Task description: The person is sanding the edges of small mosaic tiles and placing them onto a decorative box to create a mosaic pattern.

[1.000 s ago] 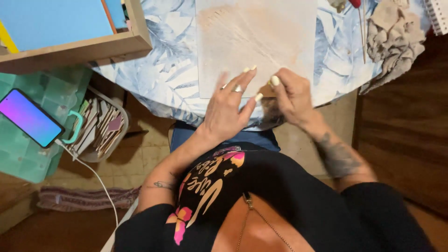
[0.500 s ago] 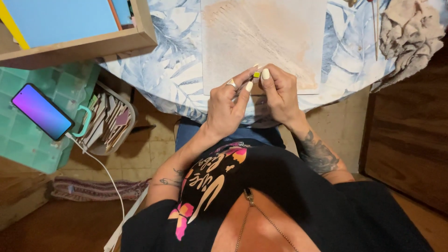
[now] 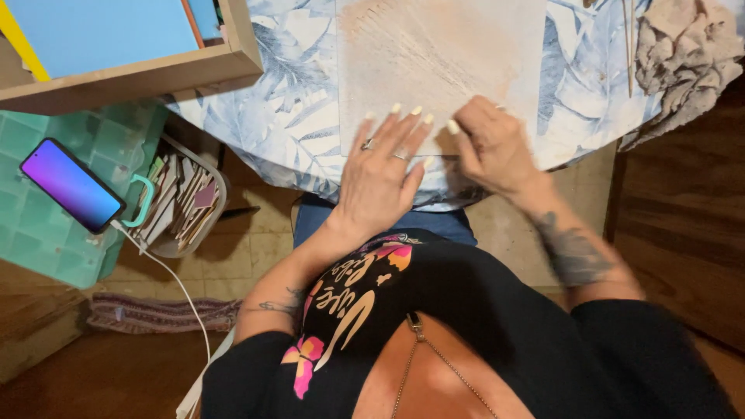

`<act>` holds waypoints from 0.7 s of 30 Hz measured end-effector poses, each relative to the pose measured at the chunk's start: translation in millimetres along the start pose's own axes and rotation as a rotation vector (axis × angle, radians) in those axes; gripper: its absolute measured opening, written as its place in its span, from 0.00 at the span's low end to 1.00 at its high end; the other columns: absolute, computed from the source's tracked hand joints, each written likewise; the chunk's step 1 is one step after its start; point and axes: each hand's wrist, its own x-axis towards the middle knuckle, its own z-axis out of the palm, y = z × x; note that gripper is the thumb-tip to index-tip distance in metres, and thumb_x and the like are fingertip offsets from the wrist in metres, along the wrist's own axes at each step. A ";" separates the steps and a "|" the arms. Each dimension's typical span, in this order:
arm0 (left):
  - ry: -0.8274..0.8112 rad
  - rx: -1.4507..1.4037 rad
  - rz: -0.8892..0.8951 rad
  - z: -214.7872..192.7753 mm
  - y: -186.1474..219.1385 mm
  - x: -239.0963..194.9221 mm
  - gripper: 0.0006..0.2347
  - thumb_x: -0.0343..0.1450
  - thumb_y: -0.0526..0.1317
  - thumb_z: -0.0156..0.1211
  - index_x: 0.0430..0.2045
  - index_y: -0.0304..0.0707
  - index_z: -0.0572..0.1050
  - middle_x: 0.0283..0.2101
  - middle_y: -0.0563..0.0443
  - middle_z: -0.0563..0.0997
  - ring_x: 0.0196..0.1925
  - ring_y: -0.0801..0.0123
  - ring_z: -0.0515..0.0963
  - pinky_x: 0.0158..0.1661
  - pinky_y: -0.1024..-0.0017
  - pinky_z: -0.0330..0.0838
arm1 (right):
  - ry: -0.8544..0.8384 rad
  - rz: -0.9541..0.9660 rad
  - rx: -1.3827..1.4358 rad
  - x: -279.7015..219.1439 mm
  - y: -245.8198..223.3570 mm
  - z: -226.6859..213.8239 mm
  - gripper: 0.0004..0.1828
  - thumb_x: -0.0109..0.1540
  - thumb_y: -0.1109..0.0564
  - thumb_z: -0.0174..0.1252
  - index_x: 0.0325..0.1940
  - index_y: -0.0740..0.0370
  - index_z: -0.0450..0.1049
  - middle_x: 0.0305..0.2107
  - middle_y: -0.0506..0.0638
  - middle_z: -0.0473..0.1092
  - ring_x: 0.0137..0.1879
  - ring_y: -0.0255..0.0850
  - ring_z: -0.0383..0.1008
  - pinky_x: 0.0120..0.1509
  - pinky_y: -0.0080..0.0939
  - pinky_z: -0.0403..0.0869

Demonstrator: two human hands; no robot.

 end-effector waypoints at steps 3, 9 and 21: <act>-0.140 0.424 0.070 2.7 -12.4 -9.6 0.17 0.64 0.46 0.53 0.46 0.46 0.67 0.51 0.45 0.66 0.56 0.51 0.61 0.56 0.47 0.37 | -0.185 -0.185 -0.672 -11.0 21.7 -25.1 0.09 0.59 0.56 0.47 0.24 0.59 0.63 0.18 0.47 0.58 0.24 0.41 0.63 0.28 0.34 0.63; -0.262 0.466 0.077 -2.0 -18.3 -12.6 0.20 0.62 0.51 0.54 0.46 0.46 0.68 0.53 0.44 0.64 0.58 0.53 0.58 0.56 0.45 0.30 | -0.152 -0.439 -0.721 44.1 22.6 7.8 0.09 0.55 0.56 0.49 0.22 0.58 0.60 0.17 0.51 0.56 0.24 0.47 0.63 0.26 0.43 0.64; -0.290 0.611 0.097 -3.8 -16.4 -12.4 0.24 0.59 0.57 0.53 0.46 0.50 0.68 0.55 0.46 0.63 0.58 0.54 0.60 0.56 0.47 0.38 | -0.371 -0.569 -0.656 63.6 17.5 -9.8 0.09 0.57 0.62 0.45 0.22 0.61 0.58 0.18 0.51 0.56 0.20 0.45 0.52 0.23 0.41 0.53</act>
